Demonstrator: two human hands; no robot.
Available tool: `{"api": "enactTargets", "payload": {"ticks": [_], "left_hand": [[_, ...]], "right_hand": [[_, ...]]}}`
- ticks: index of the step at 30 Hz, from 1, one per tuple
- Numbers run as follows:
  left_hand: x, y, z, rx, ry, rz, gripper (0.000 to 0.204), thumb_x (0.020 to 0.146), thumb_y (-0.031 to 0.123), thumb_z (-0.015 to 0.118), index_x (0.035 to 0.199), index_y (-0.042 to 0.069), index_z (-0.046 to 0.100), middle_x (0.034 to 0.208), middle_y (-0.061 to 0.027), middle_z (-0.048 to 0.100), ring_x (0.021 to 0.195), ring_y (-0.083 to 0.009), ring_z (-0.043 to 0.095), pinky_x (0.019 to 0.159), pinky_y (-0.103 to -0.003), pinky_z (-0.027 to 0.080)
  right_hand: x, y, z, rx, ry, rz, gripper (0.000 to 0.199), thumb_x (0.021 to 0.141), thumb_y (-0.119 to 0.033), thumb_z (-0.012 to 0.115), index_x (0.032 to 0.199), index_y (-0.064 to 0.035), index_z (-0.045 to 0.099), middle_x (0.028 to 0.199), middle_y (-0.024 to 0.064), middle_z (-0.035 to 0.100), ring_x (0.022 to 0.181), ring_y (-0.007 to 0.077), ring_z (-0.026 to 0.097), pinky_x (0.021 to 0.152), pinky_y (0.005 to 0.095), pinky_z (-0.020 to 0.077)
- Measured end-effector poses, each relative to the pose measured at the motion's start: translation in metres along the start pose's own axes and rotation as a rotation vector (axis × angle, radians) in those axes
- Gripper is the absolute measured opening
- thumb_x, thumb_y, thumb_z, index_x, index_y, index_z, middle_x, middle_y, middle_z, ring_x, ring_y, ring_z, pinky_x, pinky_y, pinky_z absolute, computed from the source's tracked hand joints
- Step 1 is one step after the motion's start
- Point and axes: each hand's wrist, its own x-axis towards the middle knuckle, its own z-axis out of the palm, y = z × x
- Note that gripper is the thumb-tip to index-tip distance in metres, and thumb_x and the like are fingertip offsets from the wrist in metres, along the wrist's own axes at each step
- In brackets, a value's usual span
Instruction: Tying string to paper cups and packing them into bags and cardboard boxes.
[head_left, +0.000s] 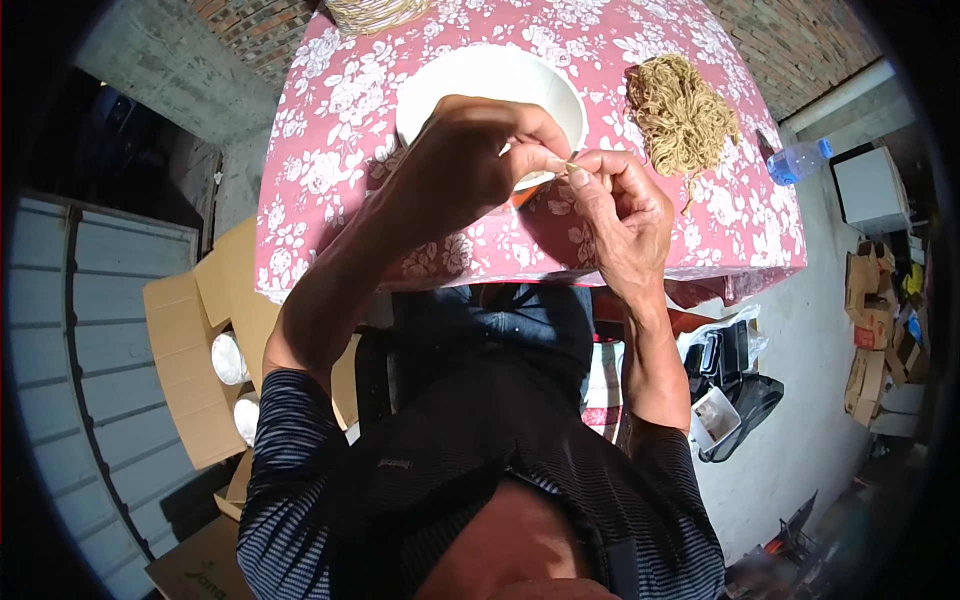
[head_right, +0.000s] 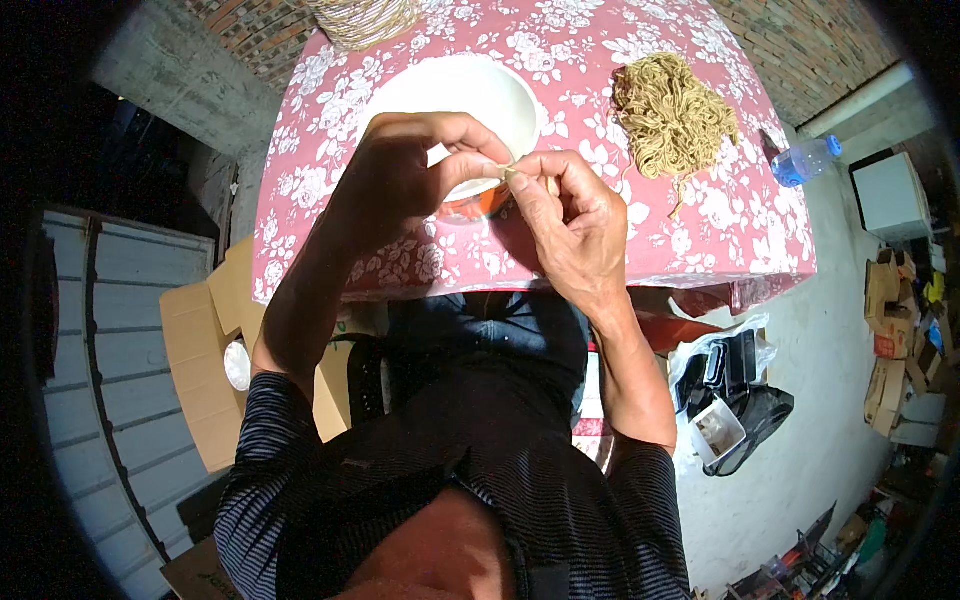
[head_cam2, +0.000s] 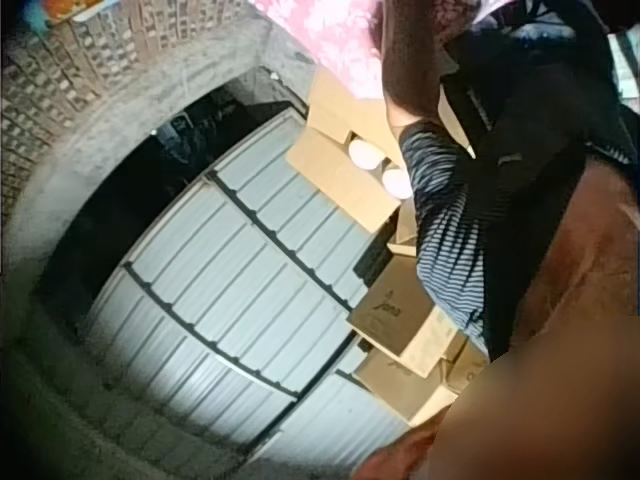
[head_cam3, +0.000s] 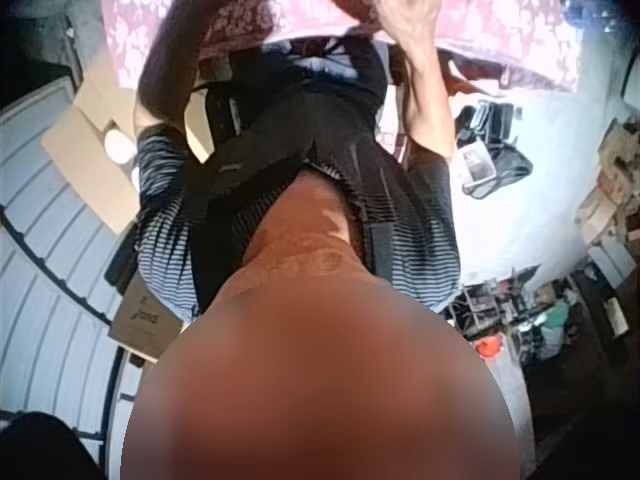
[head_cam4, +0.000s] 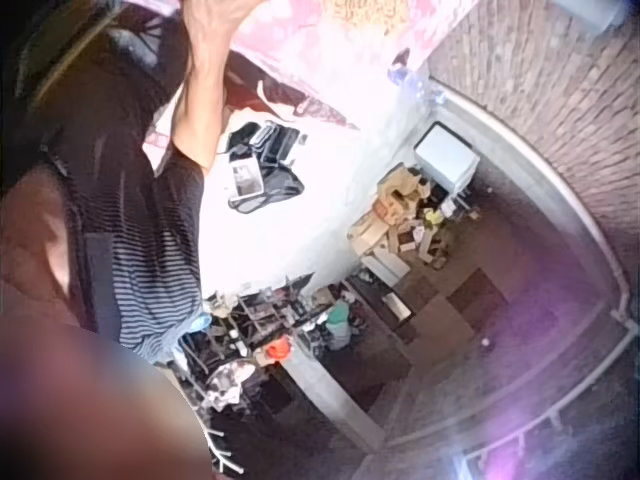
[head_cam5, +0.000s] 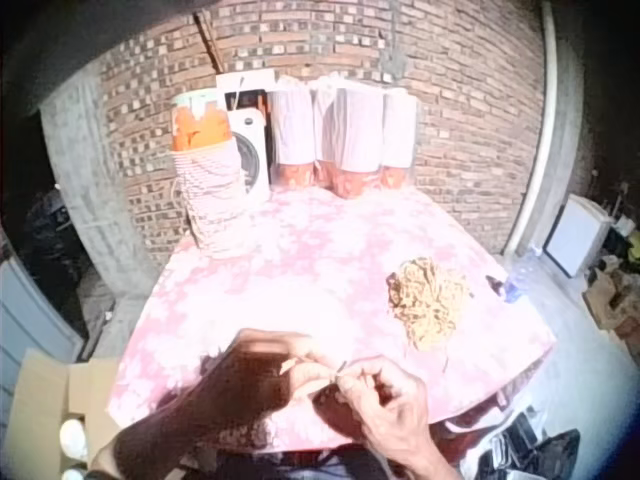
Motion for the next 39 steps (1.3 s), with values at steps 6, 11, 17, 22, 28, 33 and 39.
{"api": "enactTargets", "payload": {"ticks": [6, 11, 17, 22, 28, 33, 39], "left_hand": [[0.002, 0.001, 0.000, 0.068, -0.089, -0.043, 0.017, 0.096, 0.013, 0.069, 0.099, -0.004, 0.071, 0.086, -0.0131, 0.074, 0.080, -0.0219, 0.072, 0.075, -0.035, 0.058], [0.017, 0.003, -0.004, -0.347, -0.336, -0.444, 0.022, 0.098, 0.014, 0.066, 0.109, -0.005, 0.068, 0.102, -0.0144, 0.073, 0.095, -0.0198, 0.070, 0.085, -0.032, 0.055], [0.023, -0.001, -0.005, -0.456, -0.375, -0.460, 0.028, 0.097, 0.019, 0.068, 0.111, -0.006, 0.068, 0.102, -0.0146, 0.073, 0.095, -0.0197, 0.070, 0.086, -0.031, 0.055], [0.024, 0.001, 0.000, -0.415, -0.371, -0.450, 0.028, 0.097, 0.018, 0.068, 0.110, -0.007, 0.068, 0.097, -0.0144, 0.073, 0.092, -0.0183, 0.070, 0.084, -0.030, 0.055], [0.024, -0.002, 0.003, -0.362, -0.350, -0.411, 0.026, 0.097, 0.016, 0.068, 0.110, -0.005, 0.068, 0.097, -0.0122, 0.072, 0.091, -0.0157, 0.069, 0.082, -0.028, 0.055], [0.019, -0.004, -0.005, -0.524, -0.250, -0.445, 0.021, 0.097, 0.013, 0.065, 0.115, 0.002, 0.063, 0.099, -0.0045, 0.066, 0.091, -0.0105, 0.065, 0.078, -0.024, 0.055], [0.004, -0.019, -0.007, -0.508, -0.299, -0.302, 0.024, 0.097, 0.016, 0.060, 0.117, 0.003, 0.063, 0.098, -0.0062, 0.068, 0.087, -0.0112, 0.067, 0.073, -0.025, 0.057]], "right_hand": [[0.003, -0.009, 0.000, -0.098, 0.008, -0.041, 0.007, 0.097, -0.004, 0.068, 0.103, 0.0009, 0.068, 0.072, -0.0070, 0.052, 0.065, 0.0017, 0.043, 0.057, 0.0195, 0.0370], [0.004, -0.011, 0.003, -0.013, 0.081, -0.010, 0.008, 0.095, -0.003, 0.070, 0.101, 0.0008, 0.067, 0.071, -0.0072, 0.051, 0.064, 0.0014, 0.042, 0.058, 0.0186, 0.0377], [0.000, -0.016, -0.005, -0.156, 0.062, -0.037, 0.010, 0.092, 0.000, 0.070, 0.102, 0.0024, 0.069, 0.070, -0.0074, 0.049, 0.065, 0.0016, 0.042, 0.058, 0.0185, 0.0370], [0.000, -0.013, -0.008, -0.149, 0.053, -0.038, 0.009, 0.092, -0.001, 0.071, 0.099, 0.0036, 0.071, 0.070, -0.0067, 0.051, 0.064, 0.0018, 0.043, 0.057, 0.0192, 0.0370], [0.000, -0.005, -0.009, -0.118, 0.072, -0.037, 0.010, 0.094, -0.005, 0.070, 0.096, 0.0041, 0.070, 0.071, -0.0056, 0.056, 0.064, 0.0013, 0.044, 0.056, 0.0195, 0.0365], [0.002, -0.001, -0.016, -0.047, 0.041, 0.133, 0.010, 0.095, -0.006, 0.069, 0.094, 0.0039, 0.069, 0.070, -0.0060, 0.056, 0.063, 0.0007, 0.043, 0.055, 0.0192, 0.0360], [0.008, -0.010, -0.024, -0.145, 0.059, 0.141, 0.014, 0.097, -0.009, 0.069, 0.091, 0.0037, 0.069, 0.067, -0.0075, 0.052, 0.061, 0.0005, 0.040, 0.054, 0.0193, 0.0335]]}}
